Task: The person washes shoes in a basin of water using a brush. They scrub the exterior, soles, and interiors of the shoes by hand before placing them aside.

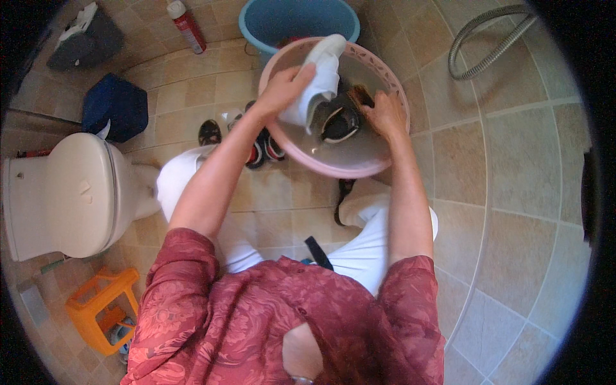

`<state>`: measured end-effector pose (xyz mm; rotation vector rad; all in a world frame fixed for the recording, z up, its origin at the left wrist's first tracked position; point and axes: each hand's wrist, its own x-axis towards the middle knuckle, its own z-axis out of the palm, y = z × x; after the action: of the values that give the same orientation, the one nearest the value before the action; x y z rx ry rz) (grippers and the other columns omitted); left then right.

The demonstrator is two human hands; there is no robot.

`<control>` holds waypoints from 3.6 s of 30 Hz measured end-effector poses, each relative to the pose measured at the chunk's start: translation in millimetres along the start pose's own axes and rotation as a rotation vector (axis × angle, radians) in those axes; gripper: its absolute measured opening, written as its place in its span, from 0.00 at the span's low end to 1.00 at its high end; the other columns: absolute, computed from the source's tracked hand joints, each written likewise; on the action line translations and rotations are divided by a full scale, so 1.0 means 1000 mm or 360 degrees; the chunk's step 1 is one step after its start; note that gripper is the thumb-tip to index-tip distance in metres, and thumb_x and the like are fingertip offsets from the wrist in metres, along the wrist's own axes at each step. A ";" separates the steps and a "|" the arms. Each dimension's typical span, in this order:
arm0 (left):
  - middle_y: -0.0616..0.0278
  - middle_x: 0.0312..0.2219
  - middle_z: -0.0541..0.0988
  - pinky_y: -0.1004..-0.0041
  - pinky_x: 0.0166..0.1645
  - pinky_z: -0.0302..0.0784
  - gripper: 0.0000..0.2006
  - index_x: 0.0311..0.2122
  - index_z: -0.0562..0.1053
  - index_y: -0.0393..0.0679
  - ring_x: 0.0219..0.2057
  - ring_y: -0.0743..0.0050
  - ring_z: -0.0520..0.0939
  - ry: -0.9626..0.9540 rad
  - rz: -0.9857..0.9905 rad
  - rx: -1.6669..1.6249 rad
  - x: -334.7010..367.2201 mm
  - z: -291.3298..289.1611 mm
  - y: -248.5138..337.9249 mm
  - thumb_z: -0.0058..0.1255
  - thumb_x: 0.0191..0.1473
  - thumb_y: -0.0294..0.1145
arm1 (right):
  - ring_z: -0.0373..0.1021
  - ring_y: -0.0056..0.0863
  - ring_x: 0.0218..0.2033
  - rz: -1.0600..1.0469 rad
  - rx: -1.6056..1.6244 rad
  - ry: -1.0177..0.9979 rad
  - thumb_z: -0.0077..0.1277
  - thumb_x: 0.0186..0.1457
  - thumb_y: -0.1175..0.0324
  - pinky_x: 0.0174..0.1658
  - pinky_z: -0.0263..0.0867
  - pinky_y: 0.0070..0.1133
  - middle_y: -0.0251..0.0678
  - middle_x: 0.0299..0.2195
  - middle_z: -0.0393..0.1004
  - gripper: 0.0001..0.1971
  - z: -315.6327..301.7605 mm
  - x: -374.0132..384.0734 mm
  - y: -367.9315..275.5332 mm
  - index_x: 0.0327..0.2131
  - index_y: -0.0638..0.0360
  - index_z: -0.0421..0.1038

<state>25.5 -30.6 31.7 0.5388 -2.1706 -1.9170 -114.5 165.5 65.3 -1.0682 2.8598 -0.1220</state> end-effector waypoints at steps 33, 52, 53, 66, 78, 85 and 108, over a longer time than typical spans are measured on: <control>0.39 0.50 0.61 0.53 0.47 0.68 0.36 0.61 0.41 0.37 0.46 0.37 0.69 0.0251 0.0203 0.2198 0.006 0.079 -0.072 0.40 0.50 0.35 | 0.69 0.43 0.44 -0.0340 -0.0165 -0.0777 0.44 0.46 0.63 0.45 0.65 0.33 0.49 0.42 0.71 0.17 0.062 0.007 -0.044 0.37 0.62 0.74; 0.45 0.47 0.67 0.65 0.55 0.61 0.43 0.53 0.57 0.35 0.51 0.53 0.68 0.0605 0.0792 0.0661 0.008 0.026 0.036 0.65 0.31 0.39 | 0.69 0.42 0.41 -0.0631 0.1424 0.0427 0.44 0.42 0.72 0.46 0.62 0.28 0.51 0.36 0.72 0.17 -0.022 0.014 -0.044 0.39 0.67 0.69; 0.46 0.47 0.69 0.65 0.54 0.62 0.43 0.53 0.58 0.35 0.50 0.54 0.69 0.0569 0.0758 0.0701 0.006 0.022 0.046 0.66 0.31 0.39 | 0.69 0.42 0.41 -0.0634 0.1431 0.0420 0.44 0.42 0.72 0.46 0.62 0.28 0.51 0.36 0.72 0.17 -0.030 0.010 -0.047 0.39 0.67 0.69; 0.52 0.44 0.72 0.68 0.47 0.72 0.42 0.54 0.56 0.40 0.43 0.65 0.75 0.0596 0.0746 0.0259 -0.008 0.011 0.057 0.67 0.34 0.34 | 0.62 0.28 0.50 -0.0945 0.1605 0.0525 0.50 0.46 0.74 0.45 0.63 0.19 0.39 0.49 0.63 0.26 -0.041 0.001 -0.062 0.52 0.63 0.60; 0.57 0.42 0.72 0.66 0.50 0.68 0.23 0.48 0.63 0.35 0.43 0.66 0.74 0.0544 0.0339 -0.1194 -0.066 -0.058 0.012 0.52 0.51 0.37 | 0.65 0.28 0.46 -0.0856 0.1483 0.0377 0.53 0.46 0.66 0.39 0.67 0.19 0.42 0.50 0.61 0.27 -0.030 -0.014 -0.081 0.51 0.64 0.61; 0.50 0.46 0.70 0.55 0.53 0.67 0.21 0.51 0.60 0.35 0.46 0.53 0.74 0.0369 -0.0023 -0.1704 -0.088 -0.070 -0.093 0.43 0.56 0.36 | 0.66 0.30 0.44 -0.0815 0.1442 0.0335 0.51 0.47 0.68 0.38 0.67 0.20 0.40 0.47 0.65 0.21 -0.031 -0.021 -0.086 0.47 0.62 0.67; 0.48 0.35 0.76 0.62 0.43 0.71 0.20 0.38 0.71 0.35 0.38 0.53 0.77 0.1204 -0.0924 0.0735 -0.068 -0.023 -0.241 0.58 0.42 0.38 | 0.67 0.39 0.40 -0.0668 0.0886 0.0345 0.49 0.47 0.68 0.41 0.65 0.28 0.47 0.42 0.67 0.17 0.008 0.002 -0.056 0.41 0.66 0.69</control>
<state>130.2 -48.1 -196.3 1.7883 -2.0043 -1.0429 -79.4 121.8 63.3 -1.5507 2.4557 -1.0423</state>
